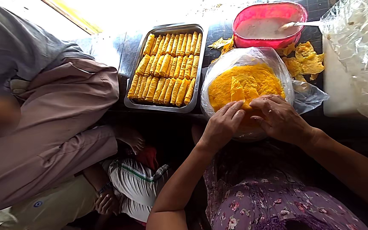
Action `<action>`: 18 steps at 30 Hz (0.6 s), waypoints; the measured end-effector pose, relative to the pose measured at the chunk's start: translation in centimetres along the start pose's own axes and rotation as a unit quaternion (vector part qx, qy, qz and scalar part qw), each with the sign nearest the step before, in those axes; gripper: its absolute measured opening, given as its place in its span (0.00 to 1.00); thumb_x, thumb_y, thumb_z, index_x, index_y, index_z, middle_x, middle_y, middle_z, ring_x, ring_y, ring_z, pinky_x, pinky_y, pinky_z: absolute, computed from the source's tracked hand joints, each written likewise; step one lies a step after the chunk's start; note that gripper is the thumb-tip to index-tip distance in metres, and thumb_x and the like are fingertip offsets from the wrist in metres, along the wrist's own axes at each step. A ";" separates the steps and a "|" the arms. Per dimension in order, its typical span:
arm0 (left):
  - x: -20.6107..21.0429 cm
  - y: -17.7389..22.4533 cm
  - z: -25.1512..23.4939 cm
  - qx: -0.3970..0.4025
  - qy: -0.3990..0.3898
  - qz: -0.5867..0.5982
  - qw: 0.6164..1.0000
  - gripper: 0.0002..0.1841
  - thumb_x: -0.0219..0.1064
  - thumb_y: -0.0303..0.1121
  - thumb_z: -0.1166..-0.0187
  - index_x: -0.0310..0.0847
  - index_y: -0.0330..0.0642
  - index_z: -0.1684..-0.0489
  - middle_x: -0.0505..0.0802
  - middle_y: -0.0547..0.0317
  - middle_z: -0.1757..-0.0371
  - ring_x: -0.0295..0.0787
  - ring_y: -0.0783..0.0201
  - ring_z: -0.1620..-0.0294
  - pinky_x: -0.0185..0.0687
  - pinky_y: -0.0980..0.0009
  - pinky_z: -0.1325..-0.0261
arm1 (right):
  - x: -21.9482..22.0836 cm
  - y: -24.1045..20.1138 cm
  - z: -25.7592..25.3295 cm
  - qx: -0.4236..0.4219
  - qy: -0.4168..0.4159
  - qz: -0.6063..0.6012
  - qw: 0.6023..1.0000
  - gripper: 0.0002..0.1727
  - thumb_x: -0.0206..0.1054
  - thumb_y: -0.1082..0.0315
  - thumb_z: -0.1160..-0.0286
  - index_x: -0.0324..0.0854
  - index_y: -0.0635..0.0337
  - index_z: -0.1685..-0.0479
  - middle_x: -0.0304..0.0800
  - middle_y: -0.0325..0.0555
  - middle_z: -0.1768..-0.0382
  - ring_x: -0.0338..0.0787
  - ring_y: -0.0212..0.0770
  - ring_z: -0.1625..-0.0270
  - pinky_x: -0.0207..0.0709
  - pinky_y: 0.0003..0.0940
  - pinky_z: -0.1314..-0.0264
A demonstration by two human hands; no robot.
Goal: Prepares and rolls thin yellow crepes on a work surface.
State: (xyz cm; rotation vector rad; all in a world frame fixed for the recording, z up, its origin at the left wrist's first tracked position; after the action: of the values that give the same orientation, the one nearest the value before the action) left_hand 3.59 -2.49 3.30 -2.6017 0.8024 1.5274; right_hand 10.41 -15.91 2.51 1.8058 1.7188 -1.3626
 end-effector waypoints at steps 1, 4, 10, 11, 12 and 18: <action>0.1 -0.1 0.0 0.002 -0.007 0.000 1.000 0.09 0.61 0.17 0.23 0.89 0.33 0.59 0.94 0.42 0.41 0.92 0.49 0.36 0.87 0.62 0.34 | -0.2 0.1 0.2 0.002 0.007 -0.008 1.000 0.15 0.60 0.67 0.23 0.84 0.65 0.45 0.93 0.55 0.48 0.90 0.54 0.38 0.78 0.46 0.30; 0.2 -0.4 0.1 0.005 -0.024 0.015 1.000 0.09 0.60 0.19 0.20 0.89 0.32 0.55 0.95 0.44 0.42 0.92 0.49 0.35 0.85 0.62 0.33 | -0.5 0.9 0.7 0.004 0.030 -0.035 0.999 0.16 0.60 0.73 0.26 0.84 0.66 0.43 0.94 0.55 0.47 0.91 0.52 0.39 0.78 0.43 0.27; 0.1 -2.3 -0.4 -0.016 -0.039 0.099 0.994 0.10 0.69 0.25 0.23 0.86 0.33 0.48 0.95 0.49 0.50 0.88 0.52 0.41 0.78 0.63 0.30 | -1.1 2.2 0.1 0.001 0.038 -0.065 0.997 0.16 0.65 0.76 0.27 0.81 0.67 0.40 0.93 0.55 0.50 0.94 0.48 0.47 0.85 0.38 0.38; 0.0 -2.6 -0.7 -0.025 -0.041 0.105 0.993 0.10 0.69 0.24 0.24 0.87 0.33 0.48 0.95 0.50 0.53 0.89 0.52 0.43 0.80 0.63 0.33 | -1.2 2.3 -0.1 0.001 0.035 -0.068 0.997 0.16 0.65 0.76 0.27 0.81 0.67 0.40 0.93 0.54 0.50 0.94 0.46 0.48 0.86 0.36 0.39; -0.1 -2.7 -1.0 -0.038 -0.046 0.110 0.992 0.09 0.69 0.24 0.23 0.87 0.33 0.49 0.94 0.51 0.55 0.89 0.53 0.46 0.81 0.63 0.36 | -1.4 2.5 -0.3 0.002 0.031 -0.072 0.997 0.16 0.65 0.77 0.26 0.81 0.67 0.40 0.94 0.54 0.51 0.94 0.45 0.48 0.86 0.34 0.40; -0.6 -3.2 -2.5 -0.110 -0.097 0.125 0.981 0.06 0.65 0.25 0.18 0.86 0.35 0.52 0.92 0.51 0.61 0.87 0.56 0.60 0.82 0.64 0.51 | -1.8 3.5 -1.6 0.028 -0.007 -0.122 0.992 0.19 0.67 0.80 0.29 0.78 0.66 0.38 0.95 0.48 0.56 0.95 0.42 0.56 0.89 0.35 0.48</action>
State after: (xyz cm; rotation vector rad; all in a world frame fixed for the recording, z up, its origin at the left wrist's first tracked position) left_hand 6.73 -0.13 4.37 -2.5150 1.0259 2.0097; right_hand 14.43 -16.64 3.35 1.6510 1.9660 -1.5266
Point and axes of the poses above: each hand's wrist, its own z-axis away from the middle knuckle, its own x-axis out of the palm, y = z × x, the point moved 6 cm from there along -z, towards the middle knuckle
